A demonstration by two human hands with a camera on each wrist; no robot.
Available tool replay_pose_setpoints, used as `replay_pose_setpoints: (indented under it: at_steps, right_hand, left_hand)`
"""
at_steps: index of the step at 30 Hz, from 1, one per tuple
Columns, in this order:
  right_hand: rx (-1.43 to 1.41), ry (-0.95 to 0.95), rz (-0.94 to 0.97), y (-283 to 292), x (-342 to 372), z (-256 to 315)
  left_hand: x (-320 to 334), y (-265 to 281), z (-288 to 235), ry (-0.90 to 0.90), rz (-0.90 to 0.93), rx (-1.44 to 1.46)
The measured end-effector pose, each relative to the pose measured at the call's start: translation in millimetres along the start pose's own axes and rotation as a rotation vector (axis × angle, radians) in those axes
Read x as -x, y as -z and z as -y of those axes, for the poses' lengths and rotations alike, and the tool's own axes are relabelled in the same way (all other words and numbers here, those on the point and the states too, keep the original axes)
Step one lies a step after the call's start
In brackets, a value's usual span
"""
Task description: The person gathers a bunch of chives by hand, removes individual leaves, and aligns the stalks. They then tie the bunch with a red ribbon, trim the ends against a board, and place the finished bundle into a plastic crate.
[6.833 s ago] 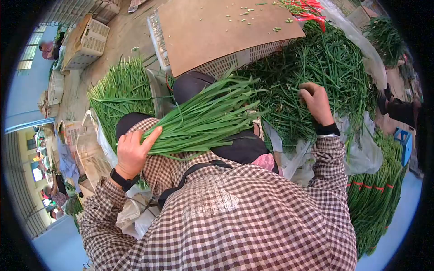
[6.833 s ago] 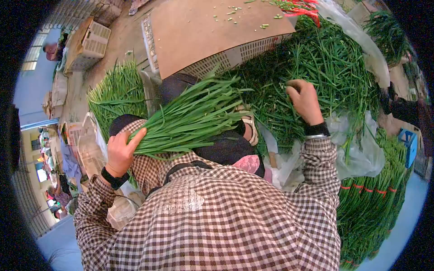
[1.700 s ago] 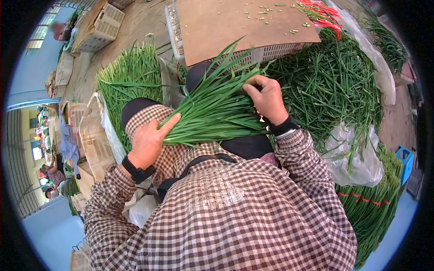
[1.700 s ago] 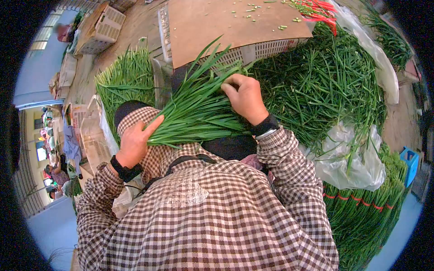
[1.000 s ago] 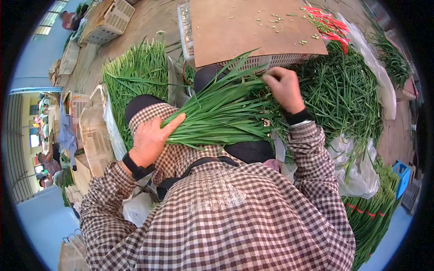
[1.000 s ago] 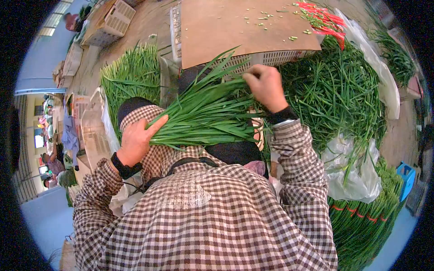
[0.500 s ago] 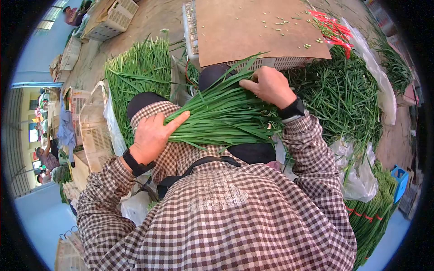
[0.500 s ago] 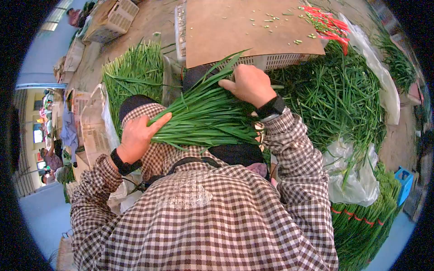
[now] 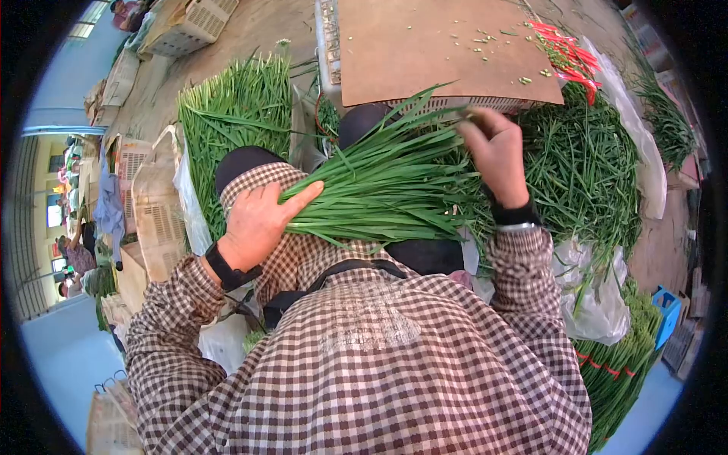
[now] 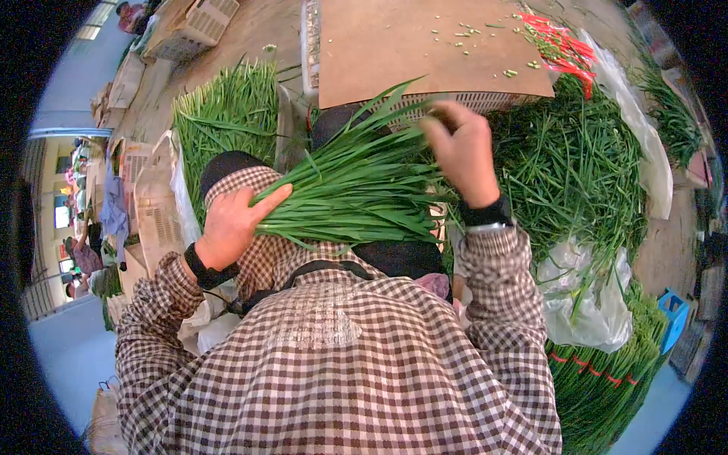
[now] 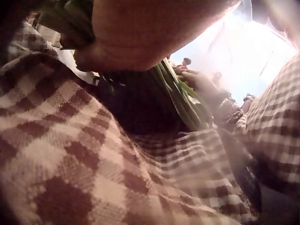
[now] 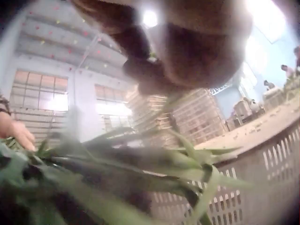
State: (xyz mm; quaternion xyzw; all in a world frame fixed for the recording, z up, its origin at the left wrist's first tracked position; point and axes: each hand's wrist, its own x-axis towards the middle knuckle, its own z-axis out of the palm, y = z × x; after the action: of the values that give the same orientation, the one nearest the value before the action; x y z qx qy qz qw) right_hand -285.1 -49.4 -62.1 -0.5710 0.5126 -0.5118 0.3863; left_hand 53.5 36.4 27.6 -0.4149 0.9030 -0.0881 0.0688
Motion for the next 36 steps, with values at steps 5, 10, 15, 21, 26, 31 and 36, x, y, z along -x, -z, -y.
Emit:
replay_pose_setpoints:
  at_steps: [5,10,15,21,26,31,36]
  right_hand:
    - [0.399,0.083,0.401,-41.4,18.8,25.0]
    - [0.289,0.177,0.306,-65.6,24.4,9.0]
    - [-0.206,-0.235,-0.11,-10.2,9.2,-18.5]
    - [0.971,0.196,-0.358,87.3,29.1,-63.4]
    - [0.16,0.027,0.08,34.2,45.4,12.4]
    - [0.468,0.035,0.288,-19.8,47.2,8.8]
    - [0.527,0.047,0.272,-37.3,51.8,-1.1]
  left_hand:
    - [-1.8,3.5,0.5,-0.009,-0.011,-0.028]
    - [-1.3,3.1,0.0,-0.009,-0.016,-0.058]
    - [2.1,-2.7,-2.5,0.023,0.022,-0.021]
    - [4.2,-13.0,1.1,0.055,0.036,0.043]
    - [5.5,-10.9,-2.3,0.076,0.068,0.033]
    - [2.5,-6.6,-3.2,0.064,0.063,0.02]
    - [2.6,-6.3,-2.8,0.051,0.053,0.006]
